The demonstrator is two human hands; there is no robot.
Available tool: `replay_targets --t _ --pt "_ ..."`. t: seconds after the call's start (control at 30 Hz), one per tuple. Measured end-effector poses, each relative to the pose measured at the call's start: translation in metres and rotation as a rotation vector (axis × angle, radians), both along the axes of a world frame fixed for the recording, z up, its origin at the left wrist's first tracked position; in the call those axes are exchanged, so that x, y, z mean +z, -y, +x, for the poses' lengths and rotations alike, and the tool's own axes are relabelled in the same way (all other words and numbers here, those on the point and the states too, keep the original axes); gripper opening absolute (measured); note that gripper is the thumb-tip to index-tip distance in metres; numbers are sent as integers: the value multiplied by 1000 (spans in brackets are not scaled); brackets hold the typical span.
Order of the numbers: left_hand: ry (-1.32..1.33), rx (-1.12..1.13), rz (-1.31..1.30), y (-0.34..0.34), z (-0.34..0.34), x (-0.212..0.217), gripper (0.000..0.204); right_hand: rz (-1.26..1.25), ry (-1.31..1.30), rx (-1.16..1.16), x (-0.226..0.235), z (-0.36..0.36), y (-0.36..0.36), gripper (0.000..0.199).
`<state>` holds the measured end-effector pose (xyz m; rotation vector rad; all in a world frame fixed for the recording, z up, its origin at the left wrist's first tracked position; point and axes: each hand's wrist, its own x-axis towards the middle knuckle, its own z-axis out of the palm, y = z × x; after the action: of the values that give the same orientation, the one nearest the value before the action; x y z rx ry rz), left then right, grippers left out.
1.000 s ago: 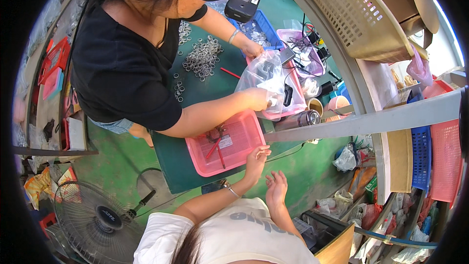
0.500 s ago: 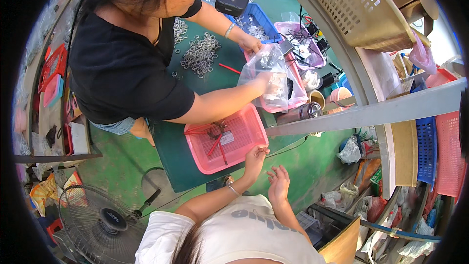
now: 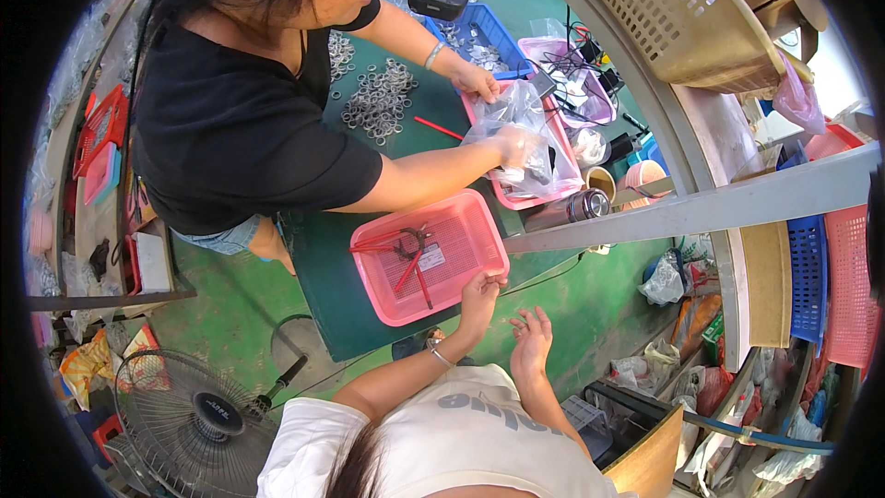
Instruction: The person sorts small metal rings on a green workstation, picking them up by hand and placing them into small plastic bags or bins.
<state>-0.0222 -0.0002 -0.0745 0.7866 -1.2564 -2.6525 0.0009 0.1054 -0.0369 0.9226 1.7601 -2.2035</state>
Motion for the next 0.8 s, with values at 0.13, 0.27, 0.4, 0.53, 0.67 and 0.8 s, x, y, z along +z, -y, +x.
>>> replay_targets --t 0.13,0.27,0.4,0.53,0.67,0.8 --pt "22 6 9 3 0 -2 22 5 -21 -18 -1 -1 1 53" --pt "39 10 -1 6 0 1 23 -17 -46 -18 1 -1 3 52" --pt "27 18 -2 8 0 6 24 -60 -62 -20 0 -2 1 51" --pt "14 27 -20 13 0 0 24 -125 -41 -21 3 -1 3 48" --pt "33 127 18 21 -3 1 26 -178 -19 -21 0 0 1 46" --pt "59 289 167 36 -5 8 31 -224 14 -2 3 1 2 44"
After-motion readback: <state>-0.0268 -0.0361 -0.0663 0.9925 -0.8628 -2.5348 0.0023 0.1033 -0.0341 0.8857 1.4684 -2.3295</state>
